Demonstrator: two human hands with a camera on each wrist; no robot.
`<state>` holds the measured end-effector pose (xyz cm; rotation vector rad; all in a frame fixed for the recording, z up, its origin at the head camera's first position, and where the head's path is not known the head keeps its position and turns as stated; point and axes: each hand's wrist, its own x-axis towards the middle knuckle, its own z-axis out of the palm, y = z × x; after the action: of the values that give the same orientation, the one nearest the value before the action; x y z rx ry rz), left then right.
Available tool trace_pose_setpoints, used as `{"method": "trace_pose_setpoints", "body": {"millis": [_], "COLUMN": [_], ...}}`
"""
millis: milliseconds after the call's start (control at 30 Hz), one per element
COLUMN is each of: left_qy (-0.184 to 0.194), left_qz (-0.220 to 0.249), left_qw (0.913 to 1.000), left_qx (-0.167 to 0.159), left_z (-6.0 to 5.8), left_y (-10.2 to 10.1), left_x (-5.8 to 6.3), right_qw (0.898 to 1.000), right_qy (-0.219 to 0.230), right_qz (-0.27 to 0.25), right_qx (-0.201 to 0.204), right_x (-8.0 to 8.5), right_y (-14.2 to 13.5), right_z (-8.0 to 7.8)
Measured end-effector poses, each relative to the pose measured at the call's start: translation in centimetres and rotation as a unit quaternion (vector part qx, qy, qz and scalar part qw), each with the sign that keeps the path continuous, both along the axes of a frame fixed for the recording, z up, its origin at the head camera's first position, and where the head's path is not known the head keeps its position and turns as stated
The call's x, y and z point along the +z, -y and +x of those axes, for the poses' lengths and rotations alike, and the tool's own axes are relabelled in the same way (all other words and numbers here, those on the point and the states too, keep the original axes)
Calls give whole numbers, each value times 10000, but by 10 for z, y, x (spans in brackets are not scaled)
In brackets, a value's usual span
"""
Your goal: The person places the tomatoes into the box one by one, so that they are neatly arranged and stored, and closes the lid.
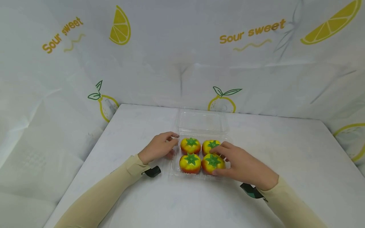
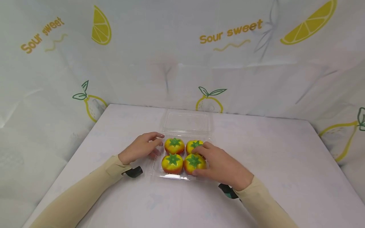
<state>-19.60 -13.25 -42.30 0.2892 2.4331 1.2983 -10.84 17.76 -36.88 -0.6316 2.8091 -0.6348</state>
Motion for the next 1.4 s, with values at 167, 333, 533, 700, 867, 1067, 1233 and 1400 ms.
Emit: {"method": "trace_pose_setpoints", "body": {"millis": [167, 333, 533, 700, 867, 1067, 1233, 1400], "left_qy": [10, 26, 18, 40, 70, 108, 244, 330], "left_qz": [2, -2, -22, -14, -23, 34, 68, 192], "left_qw": [10000, 10000, 10000, 10000, 9999, 9999, 9997, 9993], "left_qx": [23, 36, 46, 74, 99, 45, -45, 46], "left_z": [0, 1, 1, 1, 0, 0, -5, -17], "left_y": [0, -1, 0, 0, 0, 0, 5, 6], "left_x": [1, 3, 4, 3, 2, 2, 4, 16], "right_qw": [10000, 10000, 9999, 9999, 9996, 9994, 9976, 9901], "right_qy": [67, 64, -2, 49, 237, 137, -135, -162], "right_qz": [14, -37, -146, -114, -121, -321, -655, -1067], "right_qx": [34, 33, -21, 31, 20, -7, -202, -899], "right_x": [-2, -4, -7, -8, -7, -1, 10, 13], "right_y": [2, 2, -1, 0, 1, -8, -21, -44], "right_z": [-1, -2, -2, -4, -5, -5, -15, -37]}}
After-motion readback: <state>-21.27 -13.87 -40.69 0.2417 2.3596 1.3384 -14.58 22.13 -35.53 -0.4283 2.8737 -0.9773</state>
